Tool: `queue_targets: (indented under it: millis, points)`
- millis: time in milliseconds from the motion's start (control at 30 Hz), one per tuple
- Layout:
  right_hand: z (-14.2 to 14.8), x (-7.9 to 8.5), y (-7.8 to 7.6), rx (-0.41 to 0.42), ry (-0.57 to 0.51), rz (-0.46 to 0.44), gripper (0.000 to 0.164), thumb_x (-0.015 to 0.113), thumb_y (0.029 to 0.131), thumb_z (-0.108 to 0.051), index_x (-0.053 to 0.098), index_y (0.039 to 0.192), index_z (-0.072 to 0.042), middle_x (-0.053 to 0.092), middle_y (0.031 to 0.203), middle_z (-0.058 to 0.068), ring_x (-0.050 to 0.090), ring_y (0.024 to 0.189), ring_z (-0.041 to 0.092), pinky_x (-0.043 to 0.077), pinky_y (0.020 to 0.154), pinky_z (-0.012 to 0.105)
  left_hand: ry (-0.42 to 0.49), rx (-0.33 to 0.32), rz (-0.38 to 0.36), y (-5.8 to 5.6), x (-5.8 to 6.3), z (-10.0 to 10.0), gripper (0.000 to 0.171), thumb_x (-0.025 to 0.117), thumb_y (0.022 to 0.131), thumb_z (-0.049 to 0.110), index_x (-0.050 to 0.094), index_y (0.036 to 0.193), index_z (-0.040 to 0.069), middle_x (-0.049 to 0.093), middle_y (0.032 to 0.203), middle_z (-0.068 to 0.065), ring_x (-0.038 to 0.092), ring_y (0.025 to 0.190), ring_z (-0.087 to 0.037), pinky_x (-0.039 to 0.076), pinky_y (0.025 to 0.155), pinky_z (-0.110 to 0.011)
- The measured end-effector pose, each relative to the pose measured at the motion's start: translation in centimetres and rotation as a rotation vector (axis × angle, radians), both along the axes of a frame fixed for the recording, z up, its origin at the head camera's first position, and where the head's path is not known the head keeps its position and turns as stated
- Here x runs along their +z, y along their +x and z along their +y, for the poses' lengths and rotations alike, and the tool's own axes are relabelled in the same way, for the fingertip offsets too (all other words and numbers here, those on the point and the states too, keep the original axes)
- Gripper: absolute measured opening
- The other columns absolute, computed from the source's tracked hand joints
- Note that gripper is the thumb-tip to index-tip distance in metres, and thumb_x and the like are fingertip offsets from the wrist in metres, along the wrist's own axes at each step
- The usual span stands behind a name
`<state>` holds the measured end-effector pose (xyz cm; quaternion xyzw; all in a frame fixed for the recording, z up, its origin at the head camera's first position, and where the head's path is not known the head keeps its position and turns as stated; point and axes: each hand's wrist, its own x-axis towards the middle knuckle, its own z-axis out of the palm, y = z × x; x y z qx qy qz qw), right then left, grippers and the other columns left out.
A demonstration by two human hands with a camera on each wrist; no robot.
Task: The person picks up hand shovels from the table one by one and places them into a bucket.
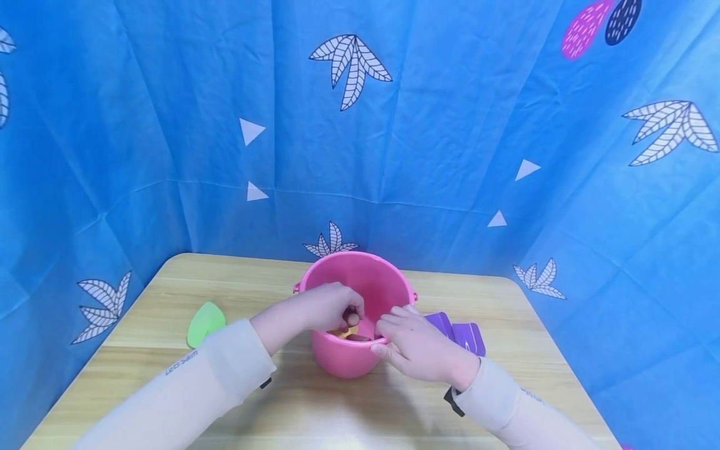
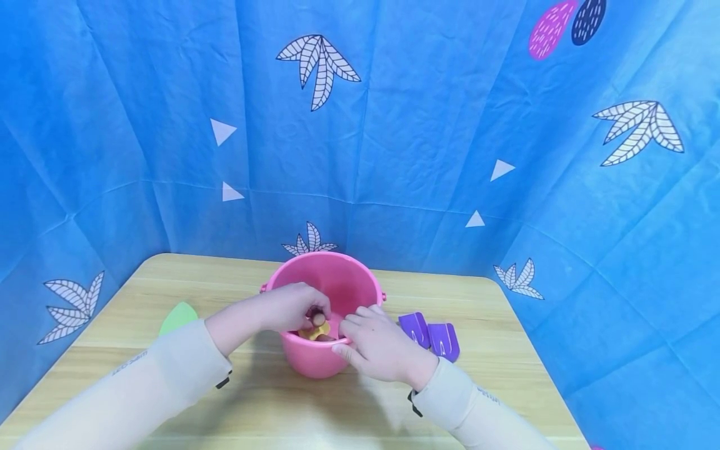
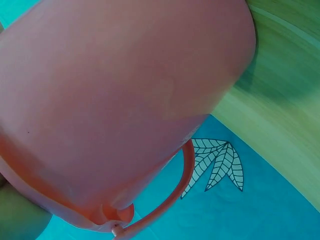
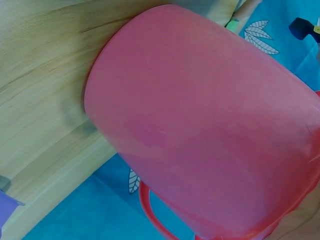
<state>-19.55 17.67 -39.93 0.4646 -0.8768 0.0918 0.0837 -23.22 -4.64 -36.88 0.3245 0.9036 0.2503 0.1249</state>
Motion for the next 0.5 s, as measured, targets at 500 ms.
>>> queue_targets:
  millis: [500]
  points:
    - [0.02, 0.11, 0.0, -0.004, -0.008, -0.014, 0.024, 0.035, 0.096, -0.05, 0.045, 0.088, -0.03, 0.043, 0.08, -0.017, 0.036, 0.085, 0.004, 0.034, 0.082, 0.031, 0.0, 0.018, -0.009, 0.38, 0.57, -0.02, 0.03, 0.076, 0.07, 0.003, 0.063, 0.083, 0.027, 0.06, 0.085, 0.012, 0.057, 0.089, -0.015, 0.049, 0.073, -0.024]
